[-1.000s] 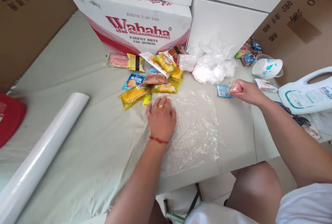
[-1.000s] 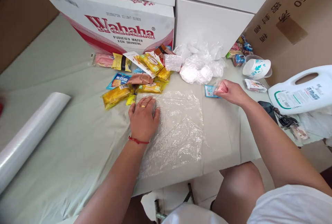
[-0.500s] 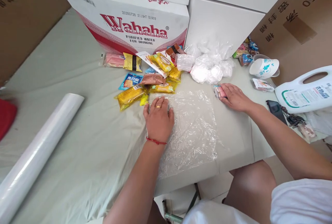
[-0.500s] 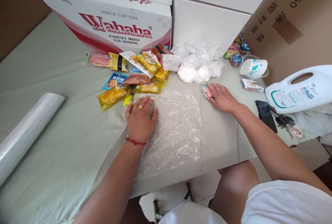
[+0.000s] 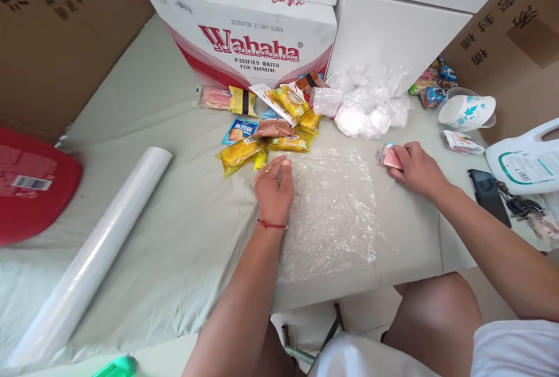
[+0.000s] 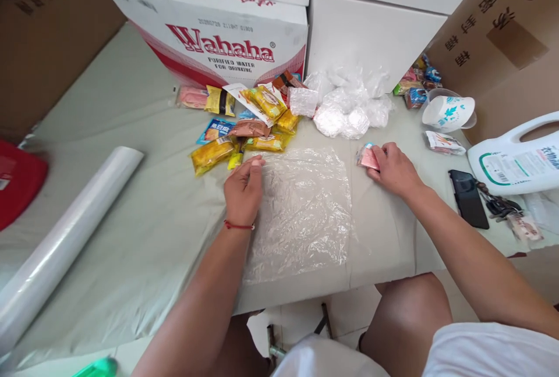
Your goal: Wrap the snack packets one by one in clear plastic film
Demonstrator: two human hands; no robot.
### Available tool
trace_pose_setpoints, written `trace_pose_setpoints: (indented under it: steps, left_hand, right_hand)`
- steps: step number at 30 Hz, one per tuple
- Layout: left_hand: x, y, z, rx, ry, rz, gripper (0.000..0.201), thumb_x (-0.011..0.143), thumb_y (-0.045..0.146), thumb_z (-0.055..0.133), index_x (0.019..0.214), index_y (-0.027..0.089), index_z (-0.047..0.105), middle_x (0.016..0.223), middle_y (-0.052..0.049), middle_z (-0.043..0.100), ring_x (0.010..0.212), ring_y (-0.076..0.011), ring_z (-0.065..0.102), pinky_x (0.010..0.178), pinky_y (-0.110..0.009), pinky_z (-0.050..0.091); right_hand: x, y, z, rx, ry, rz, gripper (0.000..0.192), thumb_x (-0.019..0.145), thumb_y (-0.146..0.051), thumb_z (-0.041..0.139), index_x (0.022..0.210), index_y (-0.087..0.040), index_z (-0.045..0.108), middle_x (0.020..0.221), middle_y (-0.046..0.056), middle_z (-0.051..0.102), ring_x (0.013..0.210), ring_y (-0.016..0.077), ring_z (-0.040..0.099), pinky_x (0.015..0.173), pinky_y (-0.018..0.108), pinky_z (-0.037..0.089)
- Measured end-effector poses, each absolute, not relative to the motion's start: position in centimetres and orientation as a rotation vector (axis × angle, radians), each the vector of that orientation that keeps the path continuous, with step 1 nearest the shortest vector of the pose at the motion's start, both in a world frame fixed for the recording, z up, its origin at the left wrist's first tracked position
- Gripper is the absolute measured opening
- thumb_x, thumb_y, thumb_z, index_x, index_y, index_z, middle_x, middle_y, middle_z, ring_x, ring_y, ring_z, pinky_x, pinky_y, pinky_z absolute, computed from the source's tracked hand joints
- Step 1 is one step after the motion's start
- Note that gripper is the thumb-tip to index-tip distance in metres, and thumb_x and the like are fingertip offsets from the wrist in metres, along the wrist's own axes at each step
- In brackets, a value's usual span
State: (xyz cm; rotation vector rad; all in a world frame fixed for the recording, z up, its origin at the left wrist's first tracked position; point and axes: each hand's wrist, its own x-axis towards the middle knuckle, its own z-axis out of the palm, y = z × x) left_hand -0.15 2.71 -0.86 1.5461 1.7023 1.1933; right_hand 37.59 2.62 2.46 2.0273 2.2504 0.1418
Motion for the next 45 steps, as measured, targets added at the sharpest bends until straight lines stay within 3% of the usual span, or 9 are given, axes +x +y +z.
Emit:
trace_pose_setpoints:
  steps: [7, 12, 15, 18, 22, 26, 31, 39, 45]
  left_hand:
    - [-0.5, 2.7, -1.6, 1.366, 1.591, 1.370, 0.051, 0.104, 0.049, 0.039, 0.100, 0.018, 0.079, 0.113, -0.010, 0.080, 0.115, -0.0227, 0.071, 0.108, -0.040, 0.050]
    - [-0.5, 2.8, -1.5, 1.350, 1.617, 1.355, 0.053, 0.104, 0.050, 0.037, 0.097, 0.019, 0.079, 0.107, -0.008, 0.080, 0.110, -0.0227, 0.072, 0.104, -0.038, 0.051]
    - [-0.4, 2.7, -1.2, 1.363, 1.630, 1.352, 0.053, 0.104, 0.049, 0.037, 0.095, 0.018, 0.079, 0.106, -0.008, 0.081, 0.108, -0.0225, 0.072, 0.103, -0.038, 0.051]
    - [-0.4, 2.7, -1.1, 1.388, 1.635, 1.338, 0.055, 0.104, 0.049, 0.035, 0.094, 0.018, 0.079, 0.104, -0.008, 0.081, 0.106, -0.0221, 0.072, 0.101, -0.037, 0.051]
    - [-0.5, 2.7, -1.0, 1.411, 1.657, 1.315, 0.055, 0.104, 0.049, 0.034, 0.095, 0.019, 0.079, 0.104, -0.008, 0.081, 0.105, -0.0215, 0.072, 0.099, -0.035, 0.052]
    - [-0.5, 2.6, -0.8, 1.365, 1.654, 1.327, 0.053, 0.103, 0.050, 0.036, 0.095, 0.018, 0.078, 0.103, -0.008, 0.081, 0.103, -0.0215, 0.072, 0.098, -0.035, 0.053]
    - [-0.5, 2.4, -0.8, 1.329, 1.634, 1.338, 0.049, 0.103, 0.049, 0.040, 0.093, 0.019, 0.078, 0.103, -0.007, 0.080, 0.103, -0.0214, 0.072, 0.098, -0.035, 0.053]
    - [-0.5, 2.6, -1.5, 1.431, 1.664, 1.267, 0.054, 0.105, 0.050, 0.033, 0.094, 0.020, 0.077, 0.104, -0.008, 0.080, 0.109, -0.0226, 0.071, 0.103, -0.037, 0.051]
    - [-0.4, 2.6, -1.3, 1.451, 1.694, 1.224, 0.052, 0.105, 0.047, 0.034, 0.090, 0.022, 0.077, 0.102, -0.008, 0.080, 0.106, -0.0235, 0.072, 0.103, -0.038, 0.051]
  right_hand:
    - [38.4, 2.1, 3.3, 2.050, 2.326, 0.125, 0.058, 0.089, -0.037, 0.051, 0.141, -0.010, 0.053, 0.135, 0.025, 0.060, 0.119, 0.0427, 0.057, 0.099, 0.056, 0.046]
    - [33.2, 0.7, 6.8, 2.134, 2.617, -0.035, 0.053, 0.094, -0.038, 0.049, 0.143, -0.018, 0.053, 0.137, 0.018, 0.064, 0.123, 0.0387, 0.060, 0.101, 0.052, 0.049]
    - [27.3, -0.4, 7.3, 1.663, 2.918, -0.222, 0.059, 0.097, -0.047, 0.051, 0.149, -0.019, 0.049, 0.148, 0.017, 0.058, 0.135, 0.0379, 0.053, 0.109, 0.053, 0.044]
    - [22.2, -0.8, 6.1, 1.373, 2.978, -0.264, 0.063, 0.098, -0.049, 0.054, 0.149, -0.013, 0.049, 0.154, 0.022, 0.052, 0.126, 0.0391, 0.055, 0.104, 0.055, 0.045]
    - [18.6, -0.5, 3.9, 1.336, 2.867, -0.251, 0.063, 0.097, -0.043, 0.059, 0.152, -0.013, 0.047, 0.159, 0.021, 0.046, 0.117, 0.0396, 0.055, 0.095, 0.055, 0.046]
    - [17.9, -0.4, 2.8, 1.425, 2.864, -0.306, 0.063, 0.098, -0.043, 0.060, 0.153, -0.016, 0.046, 0.162, 0.020, 0.042, 0.132, 0.0397, 0.047, 0.107, 0.058, 0.039]
    - [18.9, -0.3, 3.0, 1.472, 2.974, -0.418, 0.065, 0.092, -0.045, 0.071, 0.147, -0.017, 0.051, 0.143, 0.018, 0.057, 0.136, 0.0359, 0.043, 0.115, 0.055, 0.033]
    - [18.3, 0.1, 3.1, 1.873, 2.815, -0.634, 0.037, 0.089, -0.050, 0.071, 0.113, -0.022, 0.066, 0.104, 0.011, 0.061, 0.105, 0.0330, 0.051, 0.089, 0.046, 0.047]
    - [16.4, 0.3, 3.0, 1.805, 2.728, -0.415, 0.052, 0.085, -0.046, 0.077, 0.128, -0.022, 0.062, 0.124, 0.017, 0.061, 0.120, 0.0399, 0.048, 0.097, 0.054, 0.044]
